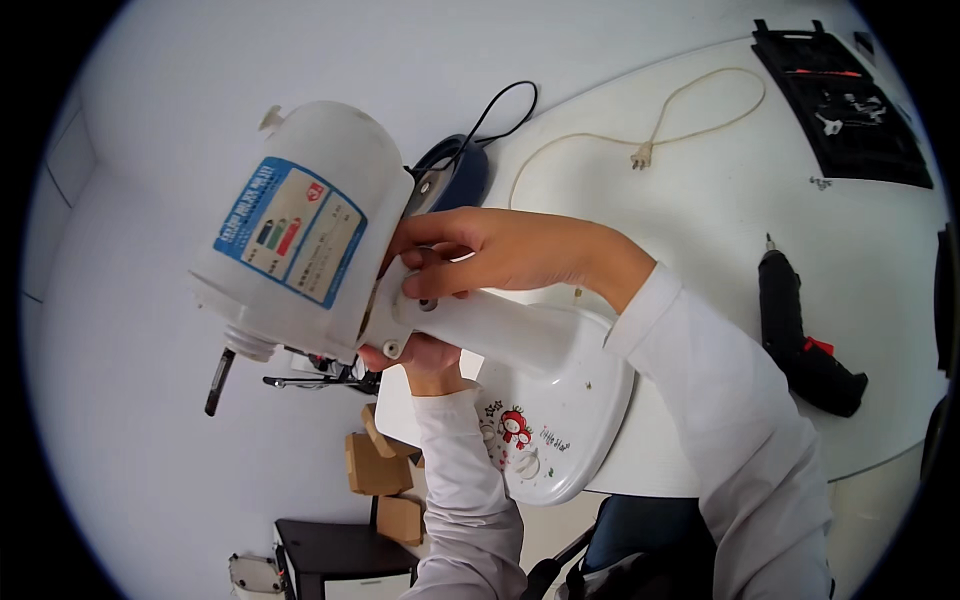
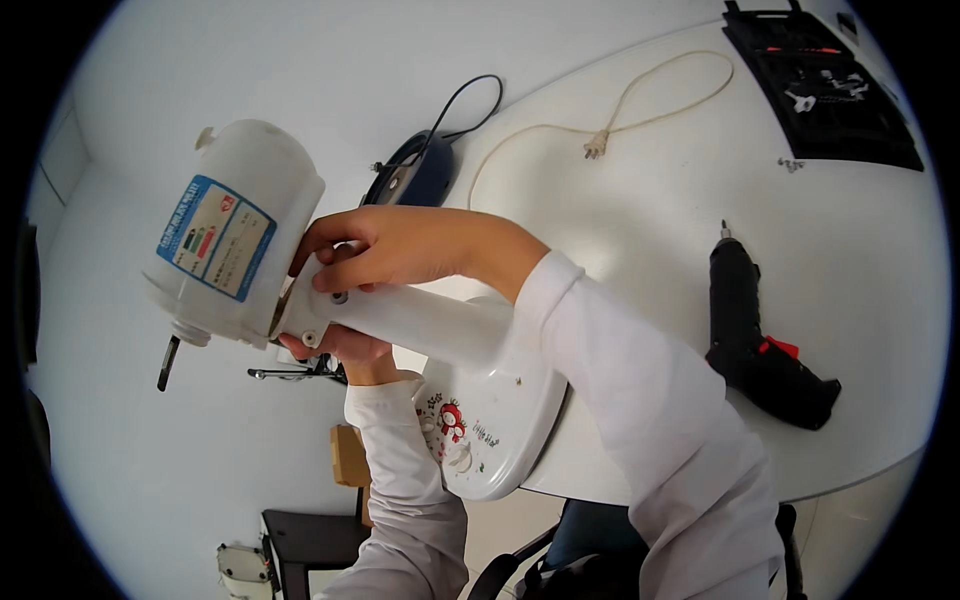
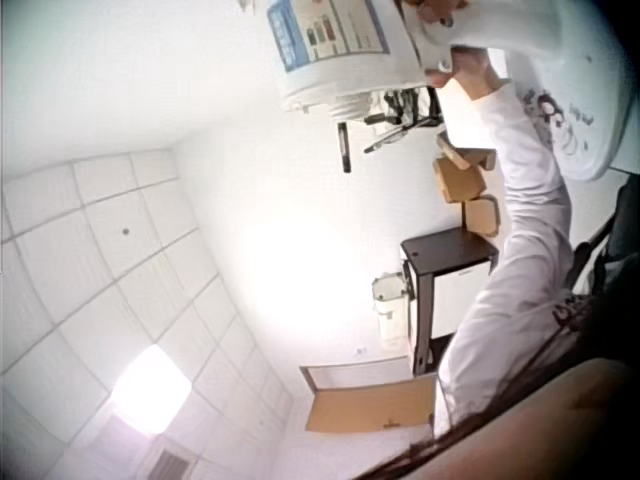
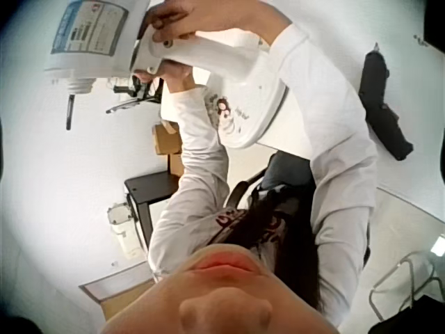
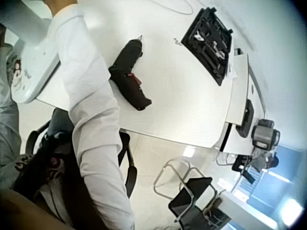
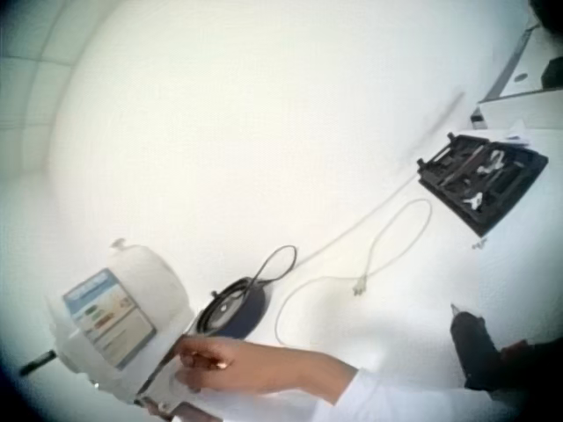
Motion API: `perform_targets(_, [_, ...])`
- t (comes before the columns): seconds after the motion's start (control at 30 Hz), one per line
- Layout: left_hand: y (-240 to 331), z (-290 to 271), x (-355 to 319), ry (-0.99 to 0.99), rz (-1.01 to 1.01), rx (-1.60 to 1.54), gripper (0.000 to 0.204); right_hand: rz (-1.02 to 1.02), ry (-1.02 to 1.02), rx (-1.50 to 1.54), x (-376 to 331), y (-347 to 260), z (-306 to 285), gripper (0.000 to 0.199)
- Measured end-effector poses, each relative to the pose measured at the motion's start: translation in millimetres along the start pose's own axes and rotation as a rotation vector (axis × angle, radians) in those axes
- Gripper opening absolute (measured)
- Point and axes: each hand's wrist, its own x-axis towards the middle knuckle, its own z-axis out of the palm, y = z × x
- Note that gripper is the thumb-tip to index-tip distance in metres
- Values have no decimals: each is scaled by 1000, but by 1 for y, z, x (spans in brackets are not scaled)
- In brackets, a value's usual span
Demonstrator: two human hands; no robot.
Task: The person assembles a white electric fan by attaching the motor housing to the stand, inserting a screw, and securing the components. They repeatedly adjust and tighten the connection between the motor and stand.
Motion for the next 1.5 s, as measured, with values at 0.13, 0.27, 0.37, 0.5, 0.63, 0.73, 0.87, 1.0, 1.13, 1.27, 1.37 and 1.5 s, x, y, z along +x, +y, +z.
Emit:
perform_targets(0.13, [5, 7, 1, 23, -12, 37, 96, 1, -14, 8, 0, 4, -7, 41])
perform_targets(0.27, [7, 35, 4, 307, 62, 37, 95, -94, 55, -18, 2, 10, -8, 39])
perform_targets(0.37, [7, 33, 2, 318, 69, 106, 96, -68, 38, 4, 1, 9, -8, 39])
perform_targets(0.5, [6, 23, 1, 143, 81, -63, 98, -84, 26, 1, 7, 14, -6, 38])
perform_targets(0.63, [10, 37, -2, 295, 54, 76, 94, -77, 33, 55, 4, 10, -6, 40])
perform_targets(0.73, [11, 27, -4, 12, 79, -11, 87, -87, 21, -29, 1, 6, -3, 42])
perform_targets(0.87, [6, 32, -2, 157, 79, -79, 94, -73, 42, -46, 3, 11, -4, 46])
perform_targets(1.0, [8, 33, -3, 130, 104, -216, 98, -133, 30, -13, 6, 18, -2, 39])
perform_targets(1.13, [7, 34, -2, 91, 139, -245, 100, -160, 10, 42, 9, 25, -1, 40])
perform_targets(1.27, [5, 32, -4, 137, 147, -238, 102, -169, 6, 38, 8, 23, -3, 40])
perform_targets(1.37, [6, 31, -5, 150, 132, -259, 102, -149, -24, 56, 8, 21, -2, 39])
perform_targets(1.5, [9, 36, -3, 395, 94, 48, 103, -59, -6, 193, 5, 19, 0, 37])
